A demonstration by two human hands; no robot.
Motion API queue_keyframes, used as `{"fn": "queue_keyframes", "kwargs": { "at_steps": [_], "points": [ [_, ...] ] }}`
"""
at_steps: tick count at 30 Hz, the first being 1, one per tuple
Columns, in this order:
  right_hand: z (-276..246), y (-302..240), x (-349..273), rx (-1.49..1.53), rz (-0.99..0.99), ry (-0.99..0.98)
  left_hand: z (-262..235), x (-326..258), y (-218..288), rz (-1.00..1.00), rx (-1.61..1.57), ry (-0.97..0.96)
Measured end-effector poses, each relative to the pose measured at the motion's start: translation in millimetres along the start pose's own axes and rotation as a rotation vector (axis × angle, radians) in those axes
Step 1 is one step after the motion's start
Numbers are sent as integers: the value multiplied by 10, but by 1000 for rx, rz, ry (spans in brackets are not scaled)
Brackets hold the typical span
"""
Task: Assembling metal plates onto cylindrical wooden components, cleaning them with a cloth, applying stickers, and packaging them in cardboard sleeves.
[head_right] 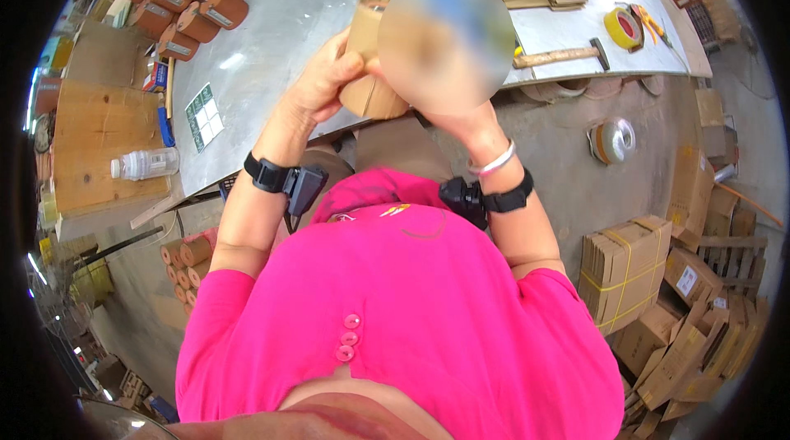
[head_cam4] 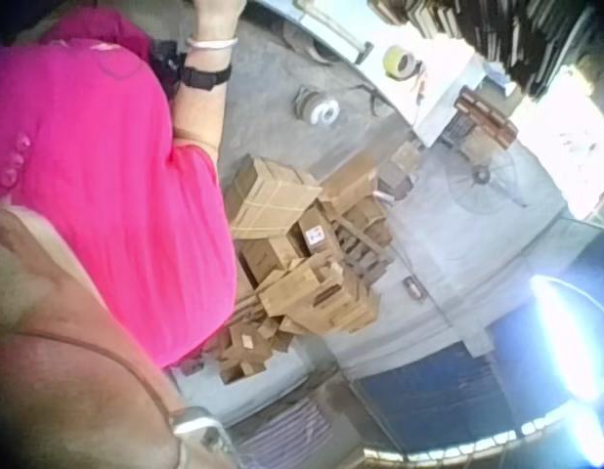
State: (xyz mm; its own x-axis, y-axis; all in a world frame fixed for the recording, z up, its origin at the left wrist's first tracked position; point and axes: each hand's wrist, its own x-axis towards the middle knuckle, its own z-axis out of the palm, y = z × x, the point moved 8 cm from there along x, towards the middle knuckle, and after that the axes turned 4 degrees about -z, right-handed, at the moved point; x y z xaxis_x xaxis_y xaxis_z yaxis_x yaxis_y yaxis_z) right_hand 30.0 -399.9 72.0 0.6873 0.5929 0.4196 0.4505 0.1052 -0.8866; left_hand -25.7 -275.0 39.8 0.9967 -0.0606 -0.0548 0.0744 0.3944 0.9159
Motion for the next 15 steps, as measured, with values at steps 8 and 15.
{"fn": "queue_keyframes", "kwargs": {
  "at_steps": [8,15],
  "points": [
    [586,-597,7,-38,-269,-256,-258,-686,408,233,51,159],
    [1344,-208,-136,145,-89,-619,-900,-1674,-197,260,-409,412]
  ]
}}
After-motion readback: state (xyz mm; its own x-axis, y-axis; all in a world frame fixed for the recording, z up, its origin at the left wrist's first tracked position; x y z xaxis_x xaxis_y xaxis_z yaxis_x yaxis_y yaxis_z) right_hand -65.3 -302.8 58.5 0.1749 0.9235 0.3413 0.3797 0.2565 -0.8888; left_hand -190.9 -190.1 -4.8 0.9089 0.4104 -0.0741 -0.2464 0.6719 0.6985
